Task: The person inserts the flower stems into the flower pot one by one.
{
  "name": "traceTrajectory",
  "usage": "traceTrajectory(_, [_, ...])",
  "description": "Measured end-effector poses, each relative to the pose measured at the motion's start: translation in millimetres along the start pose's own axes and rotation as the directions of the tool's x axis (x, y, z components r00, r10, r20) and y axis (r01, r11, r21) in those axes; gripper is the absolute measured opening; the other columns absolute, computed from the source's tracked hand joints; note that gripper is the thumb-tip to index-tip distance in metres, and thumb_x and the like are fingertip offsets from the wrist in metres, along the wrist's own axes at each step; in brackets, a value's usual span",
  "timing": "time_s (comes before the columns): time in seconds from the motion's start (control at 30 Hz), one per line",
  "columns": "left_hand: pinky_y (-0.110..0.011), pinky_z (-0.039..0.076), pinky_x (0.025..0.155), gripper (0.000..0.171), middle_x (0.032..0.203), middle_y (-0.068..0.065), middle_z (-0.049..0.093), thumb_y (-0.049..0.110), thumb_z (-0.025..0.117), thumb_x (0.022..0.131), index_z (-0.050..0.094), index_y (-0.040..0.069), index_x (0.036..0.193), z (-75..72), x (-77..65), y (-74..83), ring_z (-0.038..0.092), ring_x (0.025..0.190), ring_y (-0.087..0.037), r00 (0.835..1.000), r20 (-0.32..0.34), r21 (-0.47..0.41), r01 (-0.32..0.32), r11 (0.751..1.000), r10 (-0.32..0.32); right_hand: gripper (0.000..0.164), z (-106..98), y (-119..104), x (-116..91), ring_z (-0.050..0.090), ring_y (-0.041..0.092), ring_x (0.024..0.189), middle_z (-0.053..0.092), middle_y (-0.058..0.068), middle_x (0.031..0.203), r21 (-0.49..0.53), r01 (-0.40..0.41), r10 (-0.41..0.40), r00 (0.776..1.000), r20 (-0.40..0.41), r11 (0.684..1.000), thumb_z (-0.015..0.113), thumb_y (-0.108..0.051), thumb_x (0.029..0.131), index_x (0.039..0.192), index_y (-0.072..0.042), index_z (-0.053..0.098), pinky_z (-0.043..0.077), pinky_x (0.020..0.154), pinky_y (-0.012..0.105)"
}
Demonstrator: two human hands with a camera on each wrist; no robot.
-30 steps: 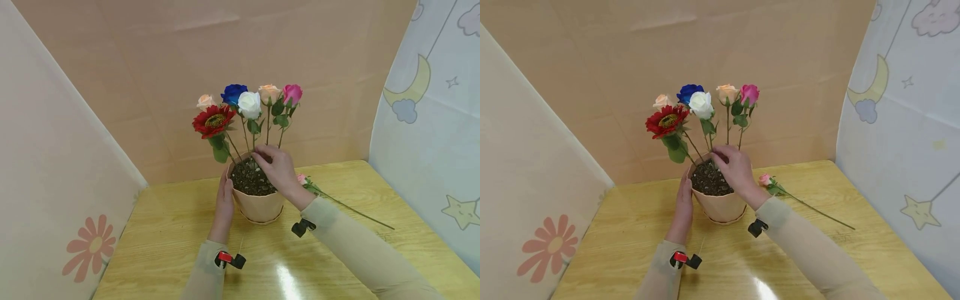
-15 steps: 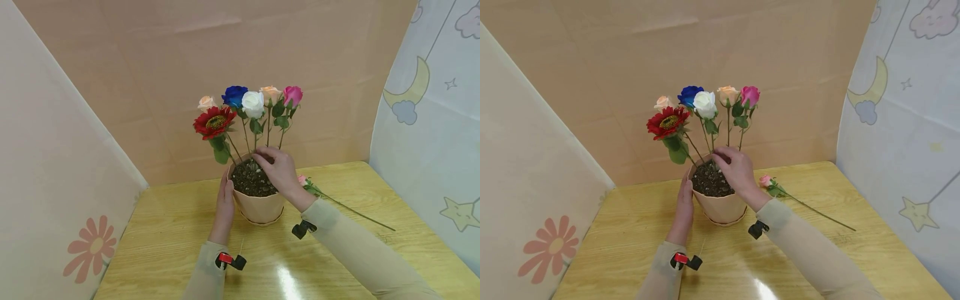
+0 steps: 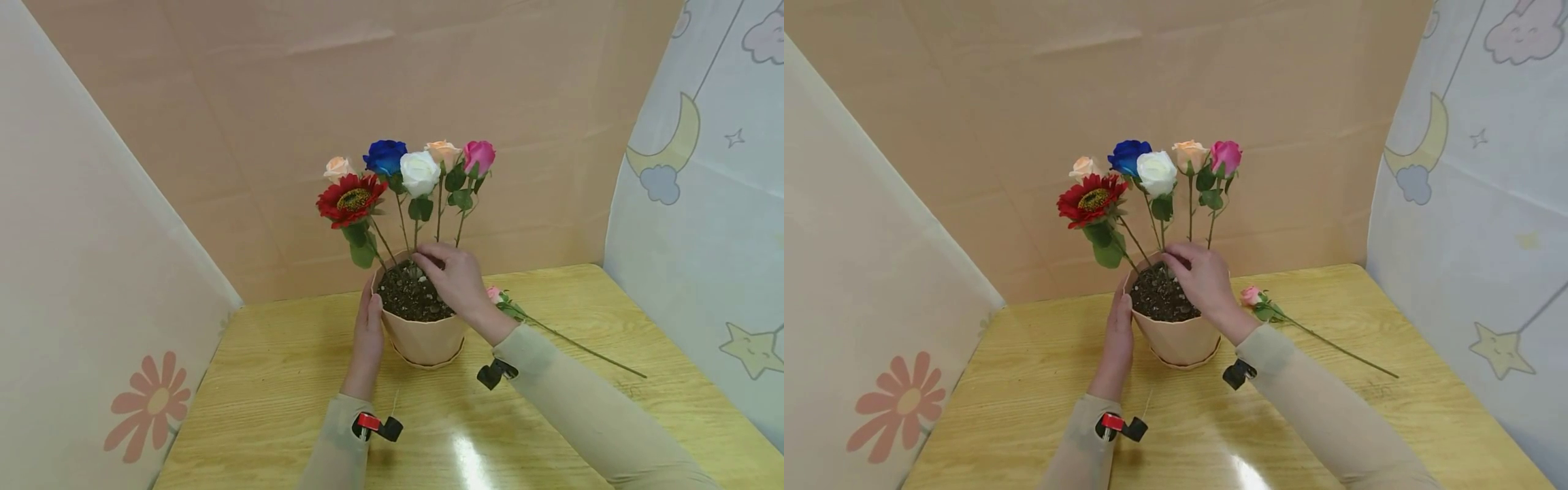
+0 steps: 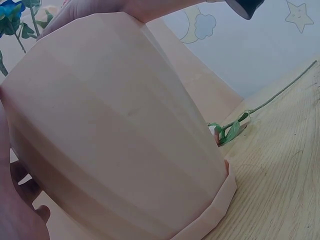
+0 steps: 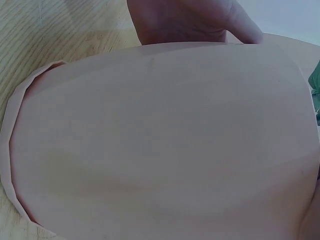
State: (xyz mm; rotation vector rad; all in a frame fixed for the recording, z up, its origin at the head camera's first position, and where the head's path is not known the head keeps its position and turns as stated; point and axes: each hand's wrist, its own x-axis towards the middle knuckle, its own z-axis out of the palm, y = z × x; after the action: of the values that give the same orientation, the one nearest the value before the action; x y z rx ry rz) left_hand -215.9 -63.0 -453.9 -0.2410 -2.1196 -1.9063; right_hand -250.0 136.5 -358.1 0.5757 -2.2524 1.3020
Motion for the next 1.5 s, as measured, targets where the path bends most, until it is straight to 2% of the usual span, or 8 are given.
traceTrajectory(0.23, [-0.061, 0.022, 0.131, 0.057, 0.18, -0.004, 0.028, 0.043, 0.034, 0.122, 0.03, 0.024, 0.176, -0.1, -0.4, 0.9, 0.024, 0.166, -0.032, 1.0, 0.016, -0.015, 0.0, 1.0, 0.001, 0.027, -1.4, -1.1, 0.3, 0.075, 0.026, 0.103, 0.081, 0.009, 0.122, -0.035, 0.011, -0.009, 0.999, 0.048, 0.999, 0.073, -0.026, 0.11, 0.129, -0.009, 0.084, 0.062, 0.091, 0.05])
traceTrajectory(0.5, [-0.062, 0.02, 0.132, 0.058, 0.181, -0.004, 0.025, 0.046, 0.032, 0.122, 0.028, 0.026, 0.177, 0.2, -1.1, -0.1, 0.021, 0.167, -0.032, 1.0, 0.013, -0.027, 0.026, 0.999, -0.026, 0.029, 0.0, -1.6, 2.0, 0.076, 0.031, 0.113, 0.079, 0.011, 0.128, -0.067, 0.035, -0.029, 0.996, 0.086, 0.997, 0.073, -0.025, 0.11, 0.131, -0.006, 0.083, 0.06, 0.1, 0.053])
traceTrajectory(0.67, [-0.063, 0.02, 0.131, 0.058, 0.181, -0.006, 0.024, 0.042, 0.032, 0.122, 0.028, 0.024, 0.177, 0.6, -0.5, -0.3, 0.02, 0.167, -0.034, 1.0, 0.003, -0.03, 0.023, 0.999, -0.023, 0.033, 1.3, -0.7, 1.8, 0.074, 0.033, 0.121, 0.077, 0.013, 0.133, -0.087, 0.04, -0.031, 0.994, 0.106, 0.995, 0.073, -0.028, 0.11, 0.133, -0.007, 0.081, 0.058, 0.105, 0.054])
traceTrajectory(1.03, [-0.062, 0.019, 0.132, 0.058, 0.181, -0.006, 0.024, 0.043, 0.033, 0.122, 0.029, 0.025, 0.177, 1.0, -1.3, 1.6, 0.02, 0.167, -0.034, 0.999, 0.007, -0.041, 0.034, 0.999, -0.034, 0.031, 0.4, -1.8, 1.7, 0.075, 0.033, 0.116, 0.079, 0.013, 0.13, -0.091, 0.028, -0.019, 0.995, 0.099, 0.995, 0.073, -0.027, 0.11, 0.131, -0.006, 0.082, 0.059, 0.102, 0.054])
traceTrajectory(1.27, [-0.062, 0.02, 0.132, 0.057, 0.181, -0.004, 0.026, 0.044, 0.033, 0.122, 0.03, 0.026, 0.176, 1.0, 0.3, -0.2, 0.021, 0.166, -0.032, 1.0, 0.006, -0.028, 0.026, 0.999, -0.026, 0.028, 1.8, -0.2, 1.8, 0.077, 0.03, 0.108, 0.08, 0.011, 0.125, -0.067, 0.033, -0.029, 0.997, 0.07, 0.997, 0.075, -0.026, 0.108, 0.128, -0.008, 0.084, 0.062, 0.095, 0.051])
traceTrajectory(1.5, [-0.063, 0.019, 0.132, 0.059, 0.181, -0.005, 0.024, 0.046, 0.033, 0.122, 0.028, 0.026, 0.177, 0.8, -0.6, 0.9, 0.02, 0.167, -0.033, 0.999, 0.009, -0.027, 0.032, 0.999, -0.032, 0.031, 1.6, 0.2, 2.2, 0.077, 0.029, 0.108, 0.08, 0.01, 0.126, -0.044, 0.01, -0.007, 0.998, 0.065, 0.999, 0.077, -0.028, 0.107, 0.131, -0.008, 0.083, 0.062, 0.095, 0.051])
